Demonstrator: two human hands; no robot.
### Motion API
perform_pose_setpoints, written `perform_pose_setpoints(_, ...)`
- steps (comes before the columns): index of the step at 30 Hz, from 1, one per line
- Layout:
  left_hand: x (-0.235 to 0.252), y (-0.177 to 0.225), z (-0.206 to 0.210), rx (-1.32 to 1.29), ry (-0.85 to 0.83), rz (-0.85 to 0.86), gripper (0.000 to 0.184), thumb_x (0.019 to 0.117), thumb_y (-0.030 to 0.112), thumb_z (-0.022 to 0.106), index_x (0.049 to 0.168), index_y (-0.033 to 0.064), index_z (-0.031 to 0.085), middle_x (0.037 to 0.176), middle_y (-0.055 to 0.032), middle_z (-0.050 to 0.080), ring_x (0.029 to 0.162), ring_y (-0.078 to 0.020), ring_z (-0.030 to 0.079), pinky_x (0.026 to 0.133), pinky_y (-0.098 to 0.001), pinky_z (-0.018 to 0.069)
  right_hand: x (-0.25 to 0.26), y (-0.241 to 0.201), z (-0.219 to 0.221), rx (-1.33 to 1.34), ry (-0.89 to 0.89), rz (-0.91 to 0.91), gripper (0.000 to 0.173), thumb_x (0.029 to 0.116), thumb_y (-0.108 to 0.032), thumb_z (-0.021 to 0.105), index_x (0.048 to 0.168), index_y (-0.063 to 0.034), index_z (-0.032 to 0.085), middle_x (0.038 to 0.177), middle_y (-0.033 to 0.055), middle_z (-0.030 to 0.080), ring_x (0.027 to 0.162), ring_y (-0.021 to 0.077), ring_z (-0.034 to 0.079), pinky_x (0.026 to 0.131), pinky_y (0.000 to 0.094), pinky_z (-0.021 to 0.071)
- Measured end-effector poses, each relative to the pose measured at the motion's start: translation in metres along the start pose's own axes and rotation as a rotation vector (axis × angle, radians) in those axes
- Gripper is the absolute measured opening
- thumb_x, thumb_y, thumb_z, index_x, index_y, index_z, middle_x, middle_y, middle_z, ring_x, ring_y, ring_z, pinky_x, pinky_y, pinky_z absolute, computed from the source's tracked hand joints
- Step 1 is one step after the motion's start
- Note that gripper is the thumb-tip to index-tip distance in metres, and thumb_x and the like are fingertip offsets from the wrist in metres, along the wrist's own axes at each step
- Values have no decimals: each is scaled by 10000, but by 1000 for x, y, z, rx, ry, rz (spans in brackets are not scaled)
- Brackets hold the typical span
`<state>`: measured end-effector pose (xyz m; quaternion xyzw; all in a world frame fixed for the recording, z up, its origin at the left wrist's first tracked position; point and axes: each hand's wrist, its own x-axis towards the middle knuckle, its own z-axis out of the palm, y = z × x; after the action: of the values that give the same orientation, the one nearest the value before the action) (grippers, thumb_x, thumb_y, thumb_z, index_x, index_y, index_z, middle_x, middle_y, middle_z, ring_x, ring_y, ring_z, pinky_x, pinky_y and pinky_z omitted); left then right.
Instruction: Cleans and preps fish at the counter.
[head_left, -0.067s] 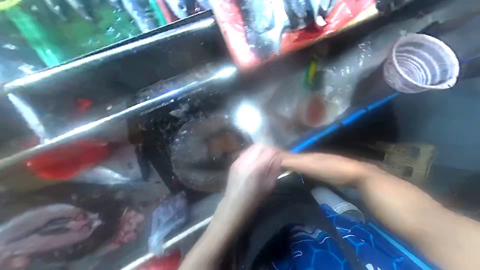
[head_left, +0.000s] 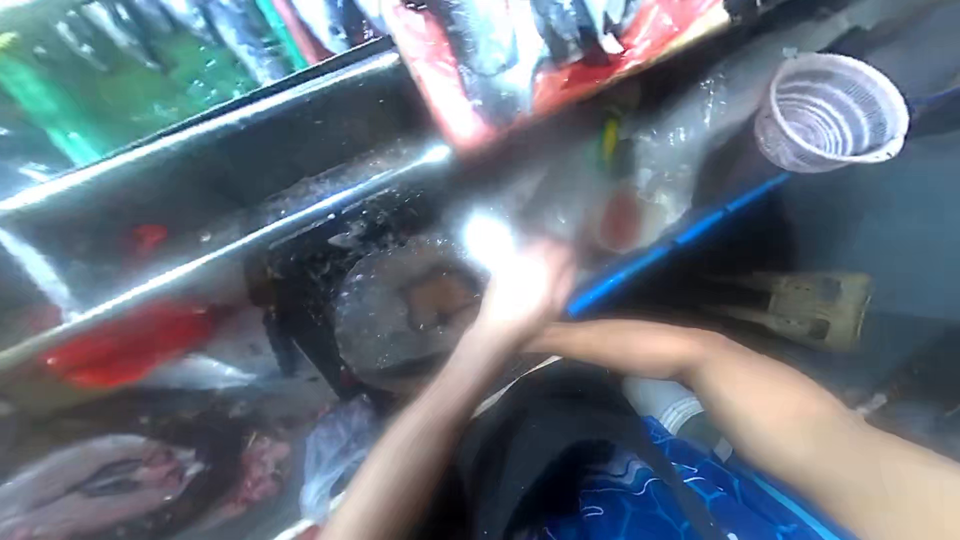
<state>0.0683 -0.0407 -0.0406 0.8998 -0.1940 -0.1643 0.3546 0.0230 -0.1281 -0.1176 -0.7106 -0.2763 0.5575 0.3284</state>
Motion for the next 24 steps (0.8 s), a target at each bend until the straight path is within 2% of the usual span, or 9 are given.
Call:
perform_pose_setpoints(3, 113, -52, 59, 286, -271, 179, 392, 974, 119, 633, 1359, 194, 618, 1505, -99, 518, 1311, -375, 552, 970, -587, 529, 50, 44, -3, -172, 136, 140, 377, 980, -419, 652, 1100, -73, 743, 1070, 175, 731, 1040, 356, 701, 877, 634, 551)
perform_pose_setpoints(6, 187, -103, 105, 522, -497, 361, 787, 873, 127, 767, 1547, 350, 427, 1671, -39, 322, 1497, -416, 333, 1019, -668, 449, 55, 70, -33, -132, 322, 261, 478, 979, -511, 629, 1139, -73, 735, 1083, 172, 734, 1061, 356, 701, 891, 628, 557)
perform_pose_setpoints(9, 236, -151, 143, 596, -549, 553, 1073, 636, 466, 906, 1571, 385, 387, 1694, -9, 269, 1545, -377, 250, 1083, -689, 387, 42, 71, -20, -91, 629, 391, 438, 991, -534, 588, 1107, -134, 724, 953, 121, 739, 919, 319, 728, 746, 575, 598)
perform_pose_setpoints(11, 251, -165, 153, 593, -516, 561, 1097, 641, 801, 739, 1580, 373, 365, 1698, -10, 259, 1567, -354, 197, 1140, -685, 324, 28, 67, -7, 7, 619, 453, 450, 1000, -548, 557, 1137, -141, 690, 908, 125, 733, 877, 327, 737, 723, 572, 607)
perform_pose_setpoints(14, 240, -154, 156, 478, -401, 316, 987, 750, 889, 553, 1529, 291, 448, 1656, -100, 332, 1556, -421, 188, 1170, -757, 191, -14, 74, 11, 243, 414, 417, 541, 978, -596, 570, 1130, -93, 701, 994, 161, 731, 993, 344, 715, 857, 595, 574)
perform_pose_setpoints(18, 224, -153, 123, 464, -249, -206, 974, 874, 887, 334, 1524, 172, 452, 1559, -248, 437, 1458, -492, 369, 1144, -752, 250, -83, 111, 16, 540, 290, 473, 596, 979, -578, 592, 1288, -75, 664, 1145, 178, 718, 1086, 331, 693, 970, 590, 536)
perform_pose_setpoints(19, 218, -160, 112, 445, -223, -305, 981, 896, 874, 314, 1543, 146, 439, 1577, -248, 420, 1486, -484, 330, 1164, -749, 202, -97, 115, 15, 604, 278, 512, 594, 986, -570, 591, 1322, -83, 646, 1122, 169, 720, 1016, 309, 710, 930, 566, 560)
perform_pose_setpoints(21, 213, -179, 97, 470, -109, -399, 1006, 903, 873, 277, 1519, 99, 461, 1541, -247, 452, 1449, -472, 381, 1112, -754, 260, -112, 128, 10, 710, 273, 585, 600, 993, -587, 577, 1343, -101, 609, 955, 136, 704, 743, 252, 703, 725, 490, 605)
perform_pose_setpoints(24, 207, -181, 88, 479, 2, -527, 971, 914, 850, 270, 1481, 87, 473, 1510, -242, 477, 1418, -459, 423, 1060, -738, 314, -114, 139, 10, 785, 299, 693, 595, 997, -588, 567, 1384, -137, 573, 861, 103, 681, 600, 202, 661, 593, 415, 596)
